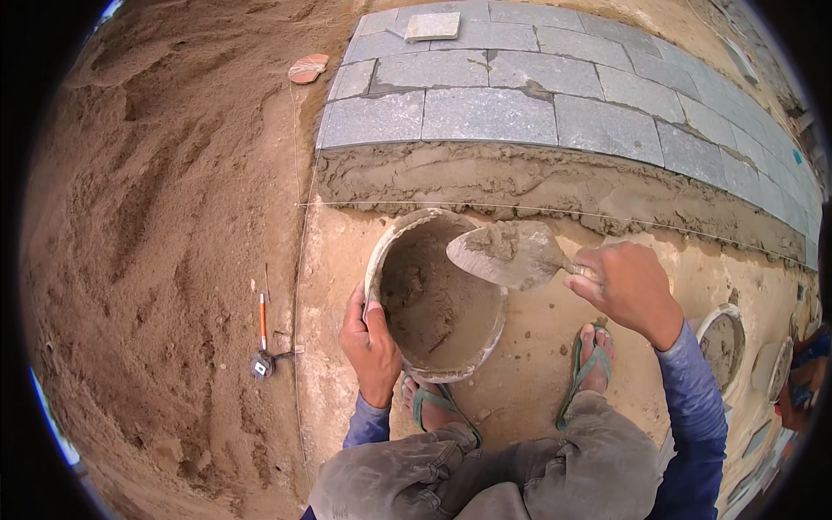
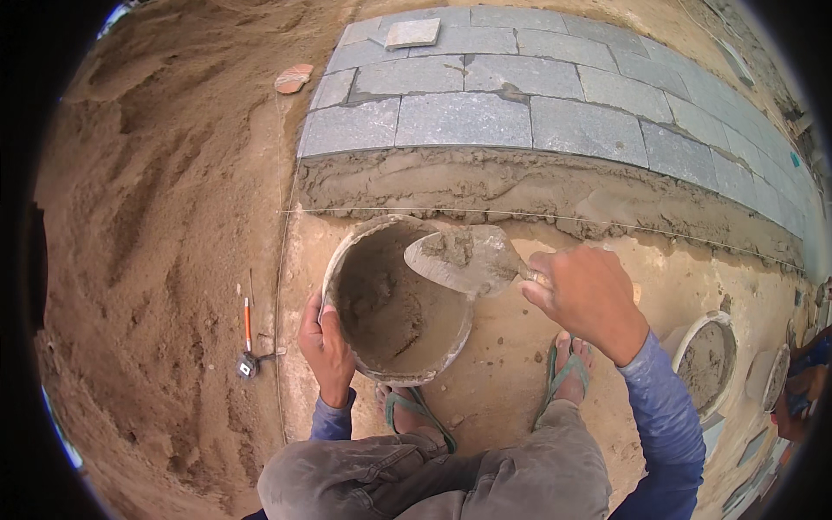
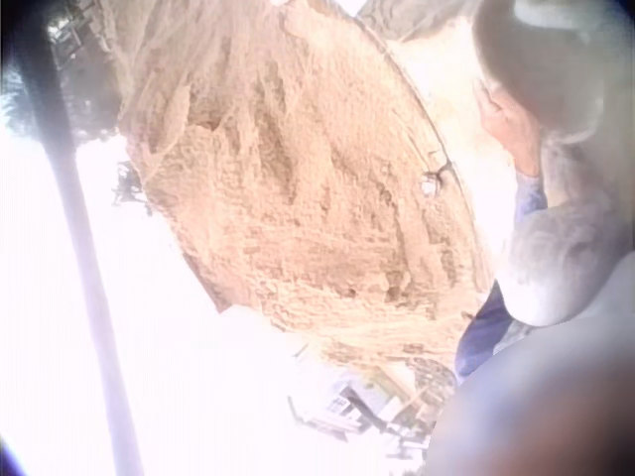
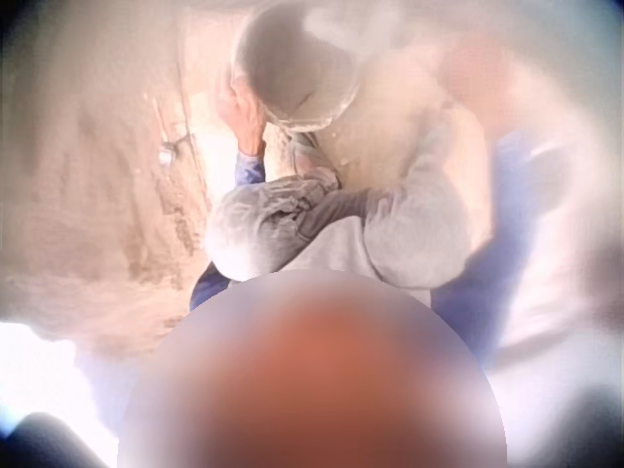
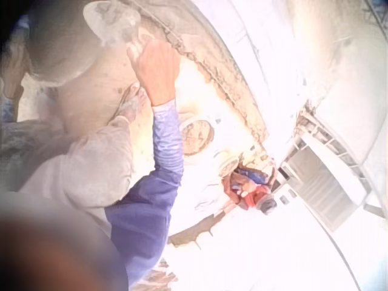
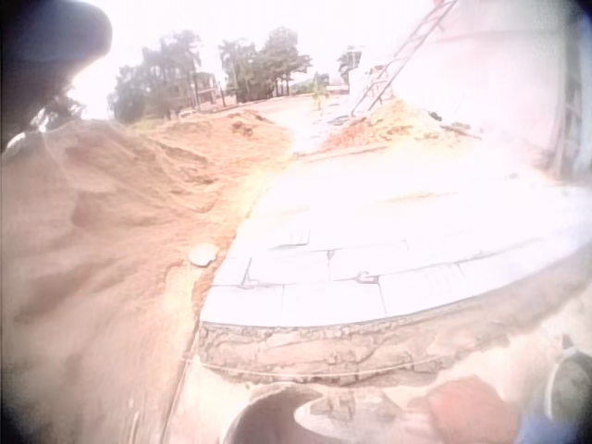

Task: The person scoops cement from a bucket using a trowel and spreads it onto the ground to prepare a bed for paving stones. They repeatedly smooth the cement along a marked line adjacent to already laid grey stones.

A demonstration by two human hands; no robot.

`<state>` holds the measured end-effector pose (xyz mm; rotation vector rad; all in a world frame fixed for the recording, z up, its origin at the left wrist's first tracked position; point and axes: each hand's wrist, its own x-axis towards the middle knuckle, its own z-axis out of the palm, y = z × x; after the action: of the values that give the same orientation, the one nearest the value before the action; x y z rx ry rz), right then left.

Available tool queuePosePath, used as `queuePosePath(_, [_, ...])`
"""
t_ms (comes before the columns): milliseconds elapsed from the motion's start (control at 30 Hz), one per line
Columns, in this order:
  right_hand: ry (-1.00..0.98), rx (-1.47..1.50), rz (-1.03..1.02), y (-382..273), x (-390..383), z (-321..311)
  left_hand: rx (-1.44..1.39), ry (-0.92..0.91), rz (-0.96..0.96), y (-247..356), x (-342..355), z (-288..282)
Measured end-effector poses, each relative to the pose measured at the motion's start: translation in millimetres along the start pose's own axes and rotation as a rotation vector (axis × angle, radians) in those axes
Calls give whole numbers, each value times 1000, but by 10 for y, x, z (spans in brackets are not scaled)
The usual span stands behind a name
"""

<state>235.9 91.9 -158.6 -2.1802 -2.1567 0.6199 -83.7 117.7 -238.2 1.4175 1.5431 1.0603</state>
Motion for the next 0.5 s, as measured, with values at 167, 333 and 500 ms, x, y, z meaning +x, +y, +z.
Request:
queuePosePath(167, [136, -309, -168, -616, 423, 863, 171, -107, 137, 20, 101, 224])
queuePosePath(333, [113, -366, -359, -1183, 157, 1050, 164, -137, 57, 73, 125, 52])
queuePosePath(500, [-156, 66, -361, -868, -150, 1052, 53, -43, 138, -122, 37, 182])
